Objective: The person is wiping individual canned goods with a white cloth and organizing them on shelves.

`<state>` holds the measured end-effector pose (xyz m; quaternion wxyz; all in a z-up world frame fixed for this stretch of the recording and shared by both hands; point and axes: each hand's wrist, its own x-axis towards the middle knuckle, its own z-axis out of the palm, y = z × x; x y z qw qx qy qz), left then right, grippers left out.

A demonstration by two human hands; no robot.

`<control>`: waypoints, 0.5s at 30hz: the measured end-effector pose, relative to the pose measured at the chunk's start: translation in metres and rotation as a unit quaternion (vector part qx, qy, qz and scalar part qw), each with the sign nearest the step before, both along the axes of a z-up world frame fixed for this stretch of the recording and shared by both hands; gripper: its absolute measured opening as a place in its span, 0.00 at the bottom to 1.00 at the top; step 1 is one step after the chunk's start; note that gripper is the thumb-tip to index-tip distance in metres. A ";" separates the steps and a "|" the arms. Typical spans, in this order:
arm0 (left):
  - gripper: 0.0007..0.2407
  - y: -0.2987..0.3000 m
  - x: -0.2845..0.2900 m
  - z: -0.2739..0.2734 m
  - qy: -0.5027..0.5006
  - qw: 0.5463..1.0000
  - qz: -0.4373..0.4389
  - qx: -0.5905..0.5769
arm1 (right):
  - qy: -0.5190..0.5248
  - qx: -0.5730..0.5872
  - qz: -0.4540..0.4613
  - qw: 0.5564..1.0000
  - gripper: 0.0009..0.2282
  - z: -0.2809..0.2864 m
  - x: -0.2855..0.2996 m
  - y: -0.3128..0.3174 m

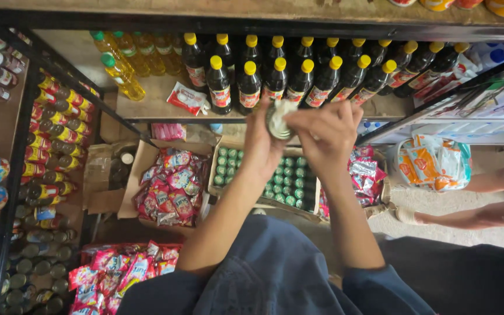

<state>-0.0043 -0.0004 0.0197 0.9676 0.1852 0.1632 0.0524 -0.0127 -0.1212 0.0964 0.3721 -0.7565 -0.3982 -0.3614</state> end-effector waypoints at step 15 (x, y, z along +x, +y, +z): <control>0.20 0.003 0.011 -0.021 -0.040 0.994 -0.103 -0.001 | 0.028 0.043 0.052 0.997 0.06 -0.015 0.002 0.006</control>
